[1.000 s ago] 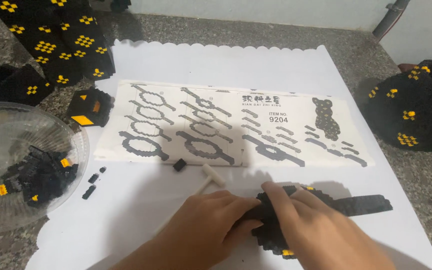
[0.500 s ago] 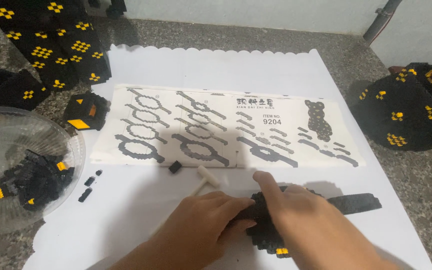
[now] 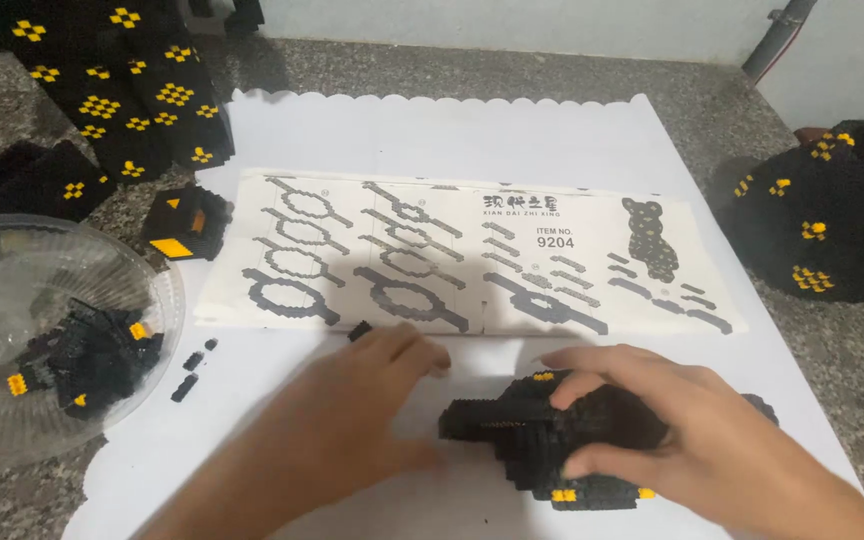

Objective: The person assembles a black and yellow brick model by hand, following a printed instruction sheet. They pick up small bricks from a plastic container and attach them to the growing structure, occasionally using a white mallet to secure the pieces.

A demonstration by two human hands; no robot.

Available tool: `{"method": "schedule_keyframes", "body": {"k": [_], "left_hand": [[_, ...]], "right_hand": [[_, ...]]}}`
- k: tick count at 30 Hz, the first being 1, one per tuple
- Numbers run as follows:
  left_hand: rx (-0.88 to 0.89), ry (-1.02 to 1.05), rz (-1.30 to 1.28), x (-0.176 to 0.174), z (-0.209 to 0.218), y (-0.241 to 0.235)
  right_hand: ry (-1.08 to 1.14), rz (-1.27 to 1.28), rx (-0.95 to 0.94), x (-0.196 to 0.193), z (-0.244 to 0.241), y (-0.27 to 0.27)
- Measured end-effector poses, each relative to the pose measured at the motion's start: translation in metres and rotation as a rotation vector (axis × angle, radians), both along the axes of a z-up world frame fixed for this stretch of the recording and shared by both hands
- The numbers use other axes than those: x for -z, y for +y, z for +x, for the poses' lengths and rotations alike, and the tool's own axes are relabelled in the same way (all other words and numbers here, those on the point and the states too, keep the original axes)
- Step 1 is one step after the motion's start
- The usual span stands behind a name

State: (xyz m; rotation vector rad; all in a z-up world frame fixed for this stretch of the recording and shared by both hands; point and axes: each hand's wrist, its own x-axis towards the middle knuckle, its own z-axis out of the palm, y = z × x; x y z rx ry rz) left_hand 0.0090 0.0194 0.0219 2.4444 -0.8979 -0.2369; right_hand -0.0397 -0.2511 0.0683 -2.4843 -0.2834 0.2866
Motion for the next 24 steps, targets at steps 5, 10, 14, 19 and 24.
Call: {"method": "schedule_keyframes", "body": {"k": [5, 10, 14, 19, 24], "left_hand": [[-0.077, 0.296, 0.147, -0.017, 0.000, 0.001], [-0.030, 0.004, -0.024, 0.018, 0.003, 0.004], [-0.148, -0.070, 0.104, 0.018, 0.002, -0.002], [-0.027, -0.221, -0.408, -0.014, -0.014, -0.012], [0.075, -0.300, -0.393, -0.012, -0.027, -0.022]], "right_hand": [[-0.154, 0.040, -0.204, 0.001, 0.006, -0.004], [-0.359, 0.174, -0.389, 0.007, 0.009, -0.003], [-0.374, 0.146, -0.369, 0.012, 0.006, -0.007], [-0.506, 0.058, -0.406, 0.013, 0.002, -0.009], [-0.730, 0.003, -0.406, 0.010, 0.004, -0.021]]}}
